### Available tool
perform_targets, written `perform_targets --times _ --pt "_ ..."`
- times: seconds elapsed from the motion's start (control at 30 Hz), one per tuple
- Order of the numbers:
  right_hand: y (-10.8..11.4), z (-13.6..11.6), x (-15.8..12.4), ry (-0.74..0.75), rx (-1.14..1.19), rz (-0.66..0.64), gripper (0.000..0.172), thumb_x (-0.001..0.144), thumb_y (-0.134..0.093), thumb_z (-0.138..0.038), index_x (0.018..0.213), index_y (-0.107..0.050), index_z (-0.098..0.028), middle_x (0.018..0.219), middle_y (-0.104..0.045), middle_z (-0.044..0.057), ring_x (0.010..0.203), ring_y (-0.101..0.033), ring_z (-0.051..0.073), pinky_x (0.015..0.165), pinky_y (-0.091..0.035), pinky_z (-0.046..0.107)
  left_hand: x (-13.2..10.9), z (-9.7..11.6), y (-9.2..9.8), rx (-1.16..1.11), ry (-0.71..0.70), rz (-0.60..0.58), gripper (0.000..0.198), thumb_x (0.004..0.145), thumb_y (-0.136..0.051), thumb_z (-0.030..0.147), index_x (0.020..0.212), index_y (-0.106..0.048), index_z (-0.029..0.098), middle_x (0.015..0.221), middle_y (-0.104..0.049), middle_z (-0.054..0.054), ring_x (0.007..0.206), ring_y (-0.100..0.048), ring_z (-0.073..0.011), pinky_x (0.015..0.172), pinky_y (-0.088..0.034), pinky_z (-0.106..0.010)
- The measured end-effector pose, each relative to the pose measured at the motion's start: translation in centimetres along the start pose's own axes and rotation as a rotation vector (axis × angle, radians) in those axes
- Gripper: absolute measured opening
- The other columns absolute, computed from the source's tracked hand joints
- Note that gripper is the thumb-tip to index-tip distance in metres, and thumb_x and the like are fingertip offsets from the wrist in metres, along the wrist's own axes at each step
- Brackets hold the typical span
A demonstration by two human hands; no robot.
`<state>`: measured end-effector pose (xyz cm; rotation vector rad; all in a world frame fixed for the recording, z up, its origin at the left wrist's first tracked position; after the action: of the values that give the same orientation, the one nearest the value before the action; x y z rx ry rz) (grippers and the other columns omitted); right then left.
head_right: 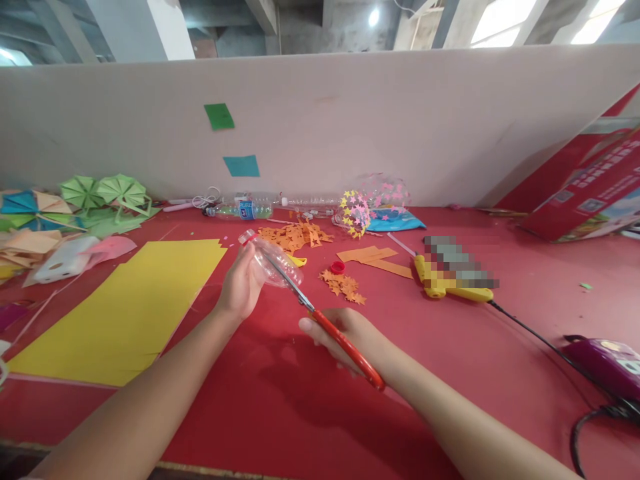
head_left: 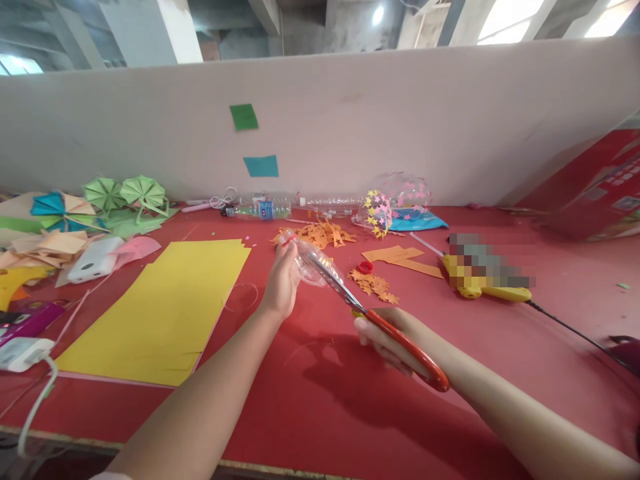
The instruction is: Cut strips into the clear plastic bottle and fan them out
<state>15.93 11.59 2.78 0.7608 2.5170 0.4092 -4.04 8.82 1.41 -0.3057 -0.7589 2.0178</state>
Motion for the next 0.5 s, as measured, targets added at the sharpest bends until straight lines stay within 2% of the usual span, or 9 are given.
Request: perform_targets --times 0.13,0.37,0.5 --pt "0.0 0.2 -0.2 0.016 0.001 0.011 0.057 0.078 -0.044 -0.075 0.067 -0.05 -0.019 0.037 -0.038 -0.009 0.035 -0.038 0.007 0.045 -0.04 0.023 -0.3 -0.6 -0.1 0.045 -0.015 -0.016 0.037 0.082 -0.063 0.038 0.118 -0.057 0.032 0.133 -0.057 -0.001 0.138 -0.036 -0.0192 0.114 -0.028 -0.038" --pt "-0.4 -0.6 -0.7 -0.02 0.062 0.018 0.052 0.08 -0.048 -0.07 0.065 -0.046 -0.02 0.035 -0.035 -0.01 0.031 -0.033 0.006 0.041 -0.037 0.022 -0.3 -0.8 0.0 0.041 -0.011 -0.007 0.04 0.081 -0.064 0.041 0.119 -0.057 0.033 0.13 -0.059 -0.002 0.136 -0.04 -0.0182 0.113 -0.029 -0.036" --pt "-0.4 -0.9 -0.7 -0.067 0.068 0.018 0.05 0.08 -0.05 -0.067 0.062 -0.044 -0.021 0.034 -0.036 -0.01 0.027 -0.034 0.006 0.037 -0.036 0.021 -0.3 -0.9 0.1 0.052 0.002 0.028 0.042 0.079 -0.066 0.043 0.118 -0.057 0.033 0.135 -0.055 -0.002 0.138 -0.036 -0.0184 0.113 -0.028 -0.036"
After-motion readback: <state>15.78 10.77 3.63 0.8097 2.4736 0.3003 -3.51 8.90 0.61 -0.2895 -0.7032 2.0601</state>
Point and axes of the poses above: each hand's wrist, its own x-axis towards the middle knuckle, its own y-axis out of the back of the hand, z = x × y, the point moved 1 cm from there along x, towards the middle knuckle
